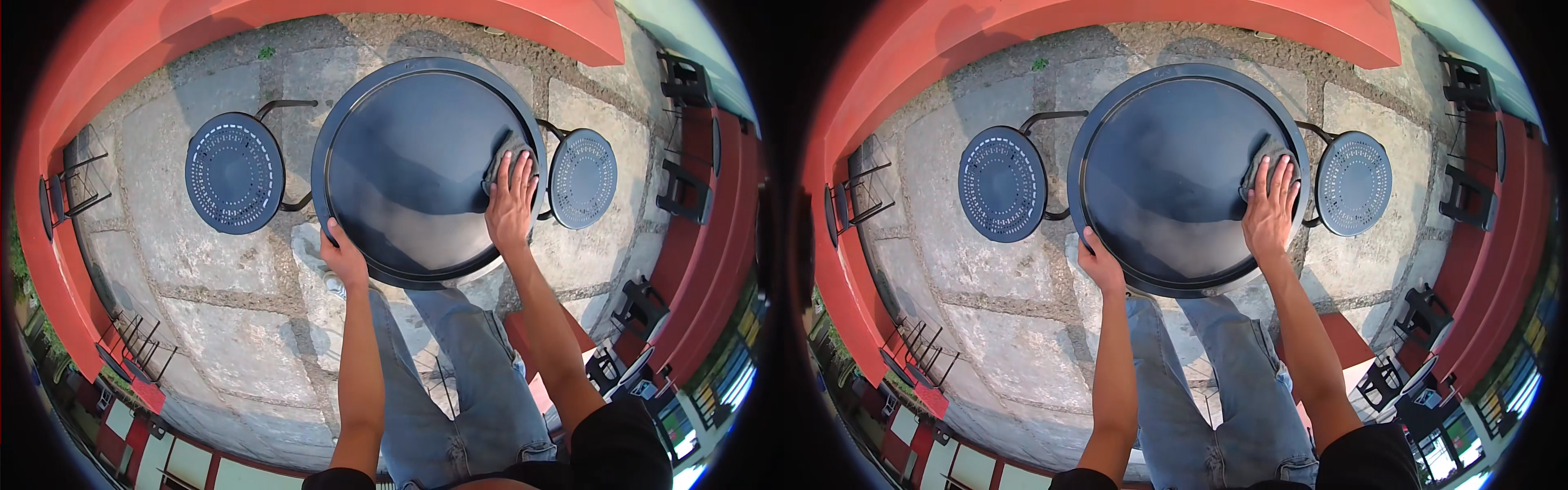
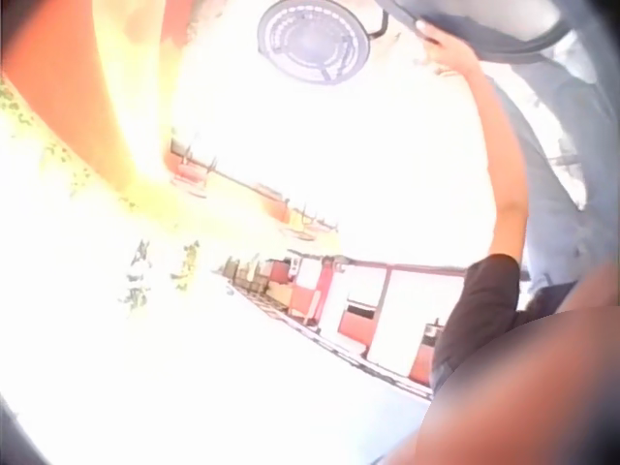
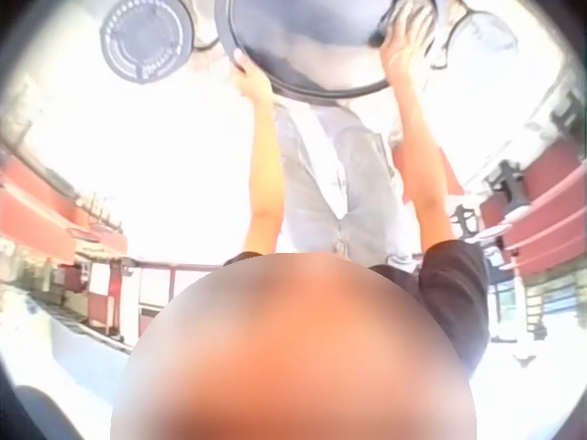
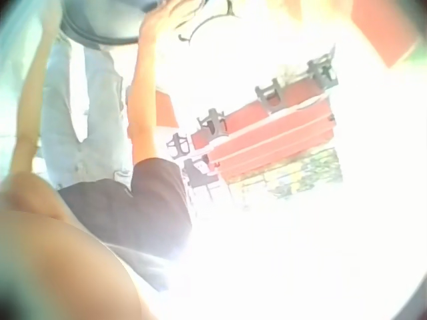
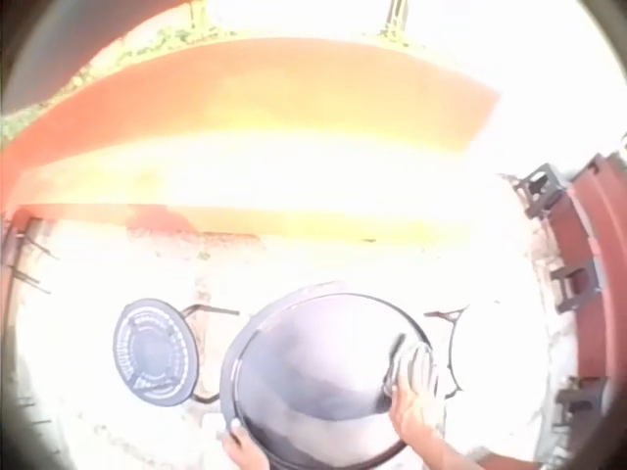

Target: Wiping down outdoor tables and stools with a cloth.

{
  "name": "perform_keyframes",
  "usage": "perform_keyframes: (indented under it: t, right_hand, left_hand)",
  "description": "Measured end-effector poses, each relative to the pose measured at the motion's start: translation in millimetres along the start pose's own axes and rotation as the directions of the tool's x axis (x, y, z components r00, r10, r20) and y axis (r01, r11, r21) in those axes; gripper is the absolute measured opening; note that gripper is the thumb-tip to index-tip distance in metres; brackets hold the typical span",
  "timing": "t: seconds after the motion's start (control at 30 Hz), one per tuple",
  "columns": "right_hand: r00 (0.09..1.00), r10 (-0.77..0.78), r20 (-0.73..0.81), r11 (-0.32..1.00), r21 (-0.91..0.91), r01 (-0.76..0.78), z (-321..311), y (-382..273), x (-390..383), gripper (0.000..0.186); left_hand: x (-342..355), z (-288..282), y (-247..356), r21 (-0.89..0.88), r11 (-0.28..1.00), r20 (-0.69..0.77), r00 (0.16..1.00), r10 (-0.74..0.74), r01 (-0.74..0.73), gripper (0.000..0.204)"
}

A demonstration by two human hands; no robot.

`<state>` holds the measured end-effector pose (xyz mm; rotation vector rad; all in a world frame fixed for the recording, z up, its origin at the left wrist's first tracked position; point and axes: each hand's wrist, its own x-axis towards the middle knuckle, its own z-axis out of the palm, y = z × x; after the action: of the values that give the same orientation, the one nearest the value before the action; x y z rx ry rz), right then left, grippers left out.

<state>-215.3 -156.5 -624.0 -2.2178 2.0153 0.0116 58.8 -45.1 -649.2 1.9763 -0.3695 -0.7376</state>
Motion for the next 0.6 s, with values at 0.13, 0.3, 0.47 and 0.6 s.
perform_keyframes:
  t: [0.13,0.3,0.47,0.6]
  right_hand:
    - [0.992,-0.109,0.058,0.992,0.077,0.105,6,-83,-24,0.071]
    - [0.849,-0.455,0.271,0.887,0.049,0.459,-7,-136,-84,0.075]
    - [0.812,-0.518,0.27,0.814,-0.137,0.565,-13,-57,-65,0.074]
    - [0.973,-0.22,0.069,0.965,-0.129,0.228,-12,-34,-21,0.074]
  left_hand:
    - [4,-1,3,-0.007,1.0,-0.012,1.0,0.024,-0.024,0.047]
    - [6,-7,-12,-0.047,0.995,-0.007,0.996,0.089,-0.089,0.049]
    - [13,-7,-11,-0.073,0.996,0.093,0.993,0.066,-0.06,0.048]
    - [19,-13,-13,-0.123,0.988,0.132,0.985,0.107,-0.091,0.049]
